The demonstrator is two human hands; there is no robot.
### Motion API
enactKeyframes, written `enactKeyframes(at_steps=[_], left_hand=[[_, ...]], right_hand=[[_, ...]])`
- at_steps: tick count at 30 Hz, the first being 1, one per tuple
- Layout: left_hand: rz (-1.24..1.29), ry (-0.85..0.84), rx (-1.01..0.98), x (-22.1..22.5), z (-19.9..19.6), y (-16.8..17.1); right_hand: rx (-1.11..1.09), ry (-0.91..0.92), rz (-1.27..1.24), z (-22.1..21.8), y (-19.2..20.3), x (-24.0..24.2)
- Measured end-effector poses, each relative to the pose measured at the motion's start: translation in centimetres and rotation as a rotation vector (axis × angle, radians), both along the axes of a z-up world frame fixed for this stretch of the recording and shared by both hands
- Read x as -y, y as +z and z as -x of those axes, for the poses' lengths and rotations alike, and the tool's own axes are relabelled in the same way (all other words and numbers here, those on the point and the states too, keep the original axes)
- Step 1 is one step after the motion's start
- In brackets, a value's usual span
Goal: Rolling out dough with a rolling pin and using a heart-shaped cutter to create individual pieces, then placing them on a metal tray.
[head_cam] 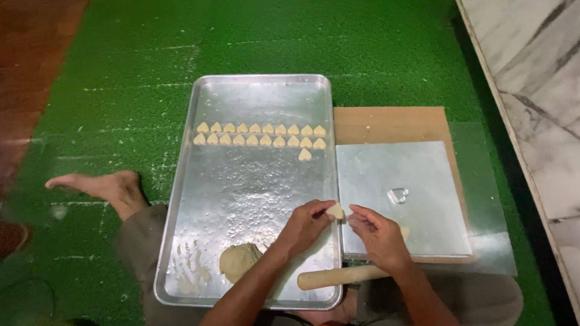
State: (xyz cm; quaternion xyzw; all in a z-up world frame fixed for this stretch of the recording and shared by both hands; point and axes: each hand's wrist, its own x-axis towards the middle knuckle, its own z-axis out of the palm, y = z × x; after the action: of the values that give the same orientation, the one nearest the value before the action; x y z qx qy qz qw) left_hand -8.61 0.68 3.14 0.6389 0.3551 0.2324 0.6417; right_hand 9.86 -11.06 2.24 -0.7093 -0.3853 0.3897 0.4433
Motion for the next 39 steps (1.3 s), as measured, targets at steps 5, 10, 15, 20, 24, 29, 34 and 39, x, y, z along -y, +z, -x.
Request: enactKeyframes(at_steps=[5,10,15,20,24,29,34,39], left_hand=[[-0.186,0.119,-0.178,-4.5,1.8,0.7],[-0.78,0.287,-0.291,-13.9,2.1,-8.4],[-0.675,0.352,-0.408,-17.1,0.0,-11.0],[-0.6,0.393,-0.412,-16.0,-1.8,-10.9],[-0.693,0.327,-0.367,-14.5,-3.7,-10.1],[-0.764,0.302,-0.39,-14.6,-5.9,-12.5],[-0.755,0.314,-0.445,-14.2,-6.7,-11.8],[-0.752,0.281,-0.513,-14.0,-6.8,-11.6]], right_hand=[[-0.037,-0.188,0.032,-1.3,1.0,1.3],[0.111,-0.346,0.129,-3.8,1.5,3.7],[0.236,-0.457,0.039,-5.2,1.4,5.2],[0.407,-0.471,0.015,-7.3,-1.4,6.7],[0.436,-0.514,-0.044,-7.2,-2.4,6.5],[0.623,-0.495,-0.049,-6.9,-2.6,6.3],[0.728,-0.467,-0.109,-7.4,-4.1,6.5],[0.802,-0.425,-0.11,-7.3,-3.8,6.2]])
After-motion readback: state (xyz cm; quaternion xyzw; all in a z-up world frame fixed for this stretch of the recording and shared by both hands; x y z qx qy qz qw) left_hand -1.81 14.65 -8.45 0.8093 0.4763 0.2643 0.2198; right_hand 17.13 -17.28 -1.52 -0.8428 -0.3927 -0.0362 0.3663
